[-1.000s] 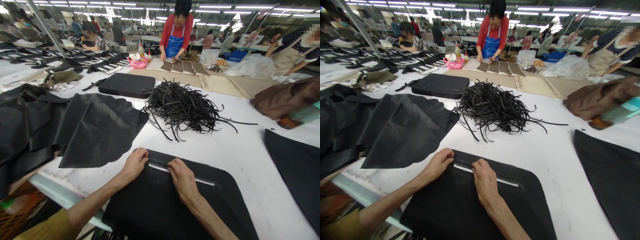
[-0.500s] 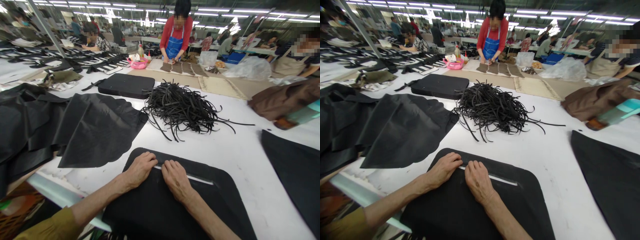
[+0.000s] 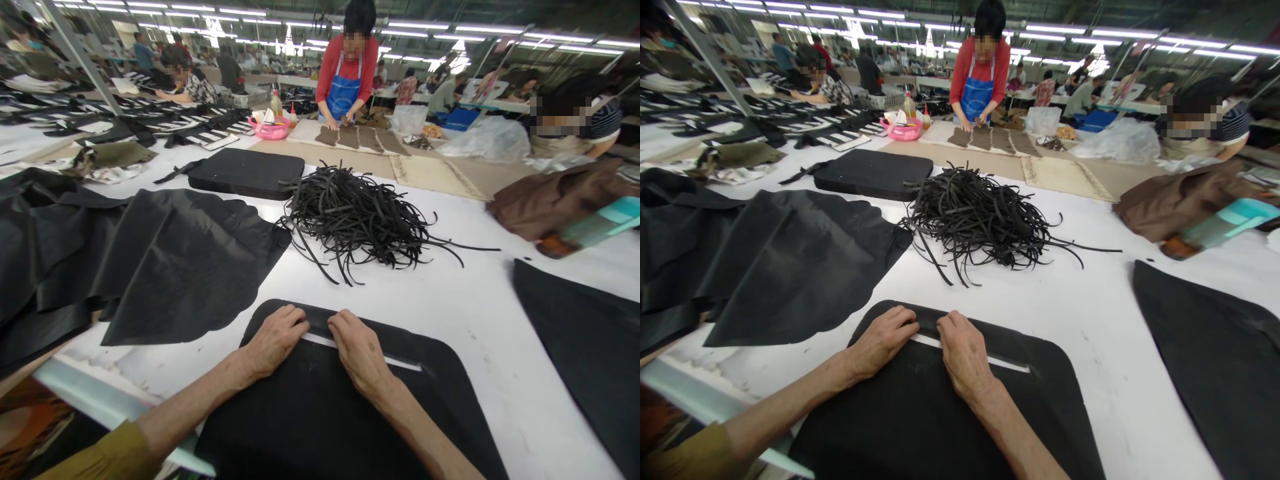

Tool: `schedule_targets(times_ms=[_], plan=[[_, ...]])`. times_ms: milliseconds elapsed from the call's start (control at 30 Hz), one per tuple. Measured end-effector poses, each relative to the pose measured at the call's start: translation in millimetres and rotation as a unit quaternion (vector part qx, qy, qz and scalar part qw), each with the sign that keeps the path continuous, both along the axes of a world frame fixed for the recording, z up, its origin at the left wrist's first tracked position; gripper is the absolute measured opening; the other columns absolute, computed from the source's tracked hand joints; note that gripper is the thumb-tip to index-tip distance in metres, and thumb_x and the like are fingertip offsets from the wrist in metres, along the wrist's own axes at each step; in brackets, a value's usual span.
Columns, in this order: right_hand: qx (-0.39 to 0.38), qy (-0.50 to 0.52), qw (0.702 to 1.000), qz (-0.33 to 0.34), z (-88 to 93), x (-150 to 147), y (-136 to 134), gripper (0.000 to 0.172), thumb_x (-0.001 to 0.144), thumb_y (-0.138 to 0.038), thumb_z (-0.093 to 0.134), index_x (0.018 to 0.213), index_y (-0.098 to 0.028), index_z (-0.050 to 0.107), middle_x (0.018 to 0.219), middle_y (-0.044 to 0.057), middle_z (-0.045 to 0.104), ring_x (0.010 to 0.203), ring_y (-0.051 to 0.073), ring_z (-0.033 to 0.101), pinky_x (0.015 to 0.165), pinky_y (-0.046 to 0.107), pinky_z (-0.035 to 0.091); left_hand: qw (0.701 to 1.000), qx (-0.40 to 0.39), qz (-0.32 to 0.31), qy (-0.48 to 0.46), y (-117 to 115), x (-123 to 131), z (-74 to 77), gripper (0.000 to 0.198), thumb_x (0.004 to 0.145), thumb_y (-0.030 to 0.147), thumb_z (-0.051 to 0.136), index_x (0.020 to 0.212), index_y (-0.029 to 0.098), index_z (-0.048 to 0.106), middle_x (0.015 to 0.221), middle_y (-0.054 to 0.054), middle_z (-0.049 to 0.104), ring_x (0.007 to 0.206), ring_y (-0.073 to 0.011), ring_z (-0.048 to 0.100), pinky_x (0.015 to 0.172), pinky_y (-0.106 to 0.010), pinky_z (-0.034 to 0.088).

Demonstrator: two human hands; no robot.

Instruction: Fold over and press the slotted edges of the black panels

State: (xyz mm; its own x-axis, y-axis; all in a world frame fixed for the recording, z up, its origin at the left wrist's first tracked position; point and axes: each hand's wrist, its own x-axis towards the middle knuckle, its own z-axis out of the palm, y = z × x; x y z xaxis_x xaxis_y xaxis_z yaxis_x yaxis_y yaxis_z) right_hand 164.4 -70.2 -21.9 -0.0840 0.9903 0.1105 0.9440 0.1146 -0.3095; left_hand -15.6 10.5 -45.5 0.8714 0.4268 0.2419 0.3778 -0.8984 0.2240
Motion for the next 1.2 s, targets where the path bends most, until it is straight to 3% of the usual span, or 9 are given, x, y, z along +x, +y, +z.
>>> schedule_targets(times_ms=[167,300,600,933,1200], plan=[[0.021,-0.064,0.998,0.009,-7.9,-6.1,-7.4,0.010,0.083,-0.022,0.054,0.093,-0.020,0.055,0.088,0.004,0.055,0.079,0.019,0.050,0.071,0.030,0.039,0.998,-0.035,0.029,-0.047,-0.4,-0.6,-4.1,0.019,0.088,0.015,0.038,0.093,0.016,0.056,0.093,-0.007,0.054,0.086,-0.0174,0.047,0.076,-0.031,0.044],[0.040,-0.113,0.993,0.009,-15.4,1.2,-15.5,0.010,0.084,-0.014,0.049,0.088,-0.020,0.056,0.085,0.004,0.054,0.076,0.018,0.049,0.068,0.030,0.038,0.996,-0.047,0.037,-0.062,0.6,-0.4,-3.1,0.014,0.086,0.015,0.043,0.092,0.017,0.055,0.095,-0.006,0.053,0.090,-0.0186,0.046,0.081,-0.033,0.043],[0.006,0.023,0.995,-0.095,-10.8,51.7,-54.0,0.013,0.087,-0.017,0.043,0.083,-0.021,0.055,0.082,0.001,0.054,0.077,0.014,0.053,0.069,0.025,0.041,0.987,-0.139,0.050,-0.066,5.6,1.0,1.7,0.013,0.085,0.015,0.044,0.078,0.019,0.054,0.090,-0.003,0.052,0.085,-0.0164,0.046,0.076,-0.031,0.041],[-0.032,0.048,0.992,-0.114,-6.6,63.8,-53.0,0.018,0.089,-0.022,0.041,0.078,-0.022,0.054,0.081,0.000,0.053,0.078,0.013,0.053,0.070,0.024,0.040,0.982,-0.170,0.074,-0.042,6.3,3.0,11.6,0.013,0.084,0.018,0.045,0.073,0.019,0.053,0.088,-0.002,0.053,0.085,-0.0167,0.046,0.077,-0.032,0.041],[-0.072,-0.016,0.990,-0.121,-3.8,62.4,-46.7,0.020,0.089,-0.020,0.038,0.075,-0.020,0.053,0.078,0.002,0.054,0.075,0.015,0.052,0.070,0.026,0.038,0.987,-0.134,0.090,-0.005,1.6,7.6,15.3,0.015,0.085,0.014,0.041,0.075,0.018,0.052,0.090,-0.003,0.051,0.084,-0.0175,0.044,0.077,-0.034,0.039]])
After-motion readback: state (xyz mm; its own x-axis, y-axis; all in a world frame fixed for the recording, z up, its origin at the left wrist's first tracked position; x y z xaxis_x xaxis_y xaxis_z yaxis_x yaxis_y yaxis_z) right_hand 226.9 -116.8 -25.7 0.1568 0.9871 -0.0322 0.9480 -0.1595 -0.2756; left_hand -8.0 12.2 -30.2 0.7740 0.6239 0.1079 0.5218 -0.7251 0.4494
